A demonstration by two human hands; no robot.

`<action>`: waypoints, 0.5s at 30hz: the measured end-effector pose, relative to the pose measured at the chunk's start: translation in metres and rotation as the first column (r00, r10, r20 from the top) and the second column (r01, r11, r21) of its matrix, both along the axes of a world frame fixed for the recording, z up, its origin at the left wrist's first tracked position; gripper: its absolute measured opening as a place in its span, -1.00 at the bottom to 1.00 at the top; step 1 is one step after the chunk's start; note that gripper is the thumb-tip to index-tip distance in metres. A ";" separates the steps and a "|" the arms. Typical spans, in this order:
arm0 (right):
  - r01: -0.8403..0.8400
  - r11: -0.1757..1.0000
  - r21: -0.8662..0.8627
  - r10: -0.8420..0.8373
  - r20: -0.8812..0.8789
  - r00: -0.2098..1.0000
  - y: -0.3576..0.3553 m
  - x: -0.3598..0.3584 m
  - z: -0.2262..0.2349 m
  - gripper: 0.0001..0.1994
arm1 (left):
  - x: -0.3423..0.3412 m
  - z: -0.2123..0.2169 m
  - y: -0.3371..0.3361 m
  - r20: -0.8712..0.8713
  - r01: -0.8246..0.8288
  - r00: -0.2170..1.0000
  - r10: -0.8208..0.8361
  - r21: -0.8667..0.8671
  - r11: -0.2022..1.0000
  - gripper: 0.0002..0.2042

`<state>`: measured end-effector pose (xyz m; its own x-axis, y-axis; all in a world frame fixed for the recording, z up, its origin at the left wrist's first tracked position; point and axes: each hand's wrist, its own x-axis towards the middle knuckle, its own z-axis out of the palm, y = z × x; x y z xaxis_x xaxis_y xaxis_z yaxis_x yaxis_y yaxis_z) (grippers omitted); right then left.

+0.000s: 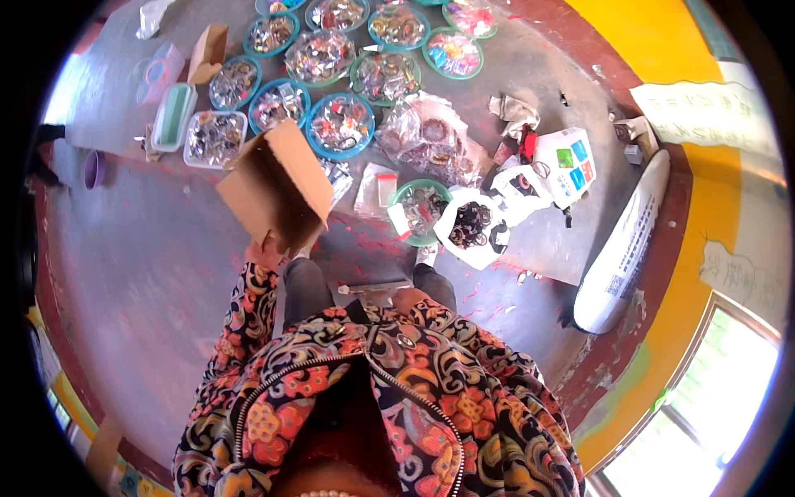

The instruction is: The person sits on the floor and assembles small keychains by hand. They pick up small plastic charms and metal rings, attach the charms to the rings, and place the finished keychains into a green plastic bowl.

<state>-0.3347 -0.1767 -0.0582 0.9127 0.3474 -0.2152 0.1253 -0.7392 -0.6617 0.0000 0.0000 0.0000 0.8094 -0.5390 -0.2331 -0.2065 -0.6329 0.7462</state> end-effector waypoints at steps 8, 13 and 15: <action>0.685 0.699 -0.204 -0.648 -0.584 0.488 -0.060 -0.076 -0.047 -0.79 | -0.100 -0.079 -0.084 -0.511 -0.502 0.713 0.480 0.107 0.858 -0.75; 0.780 0.565 -0.269 -0.824 -0.227 0.519 -0.092 -0.063 -0.086 -0.86 | -0.129 -0.221 -0.122 -0.492 -0.603 0.746 0.449 -0.212 0.770 -0.79; 0.777 0.597 -0.199 -0.802 -0.119 0.585 -0.097 -0.063 -0.109 -0.88 | -0.129 -0.197 -0.150 -0.396 -0.505 0.833 0.387 -0.255 0.825 -0.74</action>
<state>-0.3973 -0.2732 -0.1676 0.7544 -0.5298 -0.3875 -0.6540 -0.5573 -0.5116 -0.1290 -0.1497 -0.1965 0.8926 -0.2275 -0.3893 0.3180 -0.2945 0.9012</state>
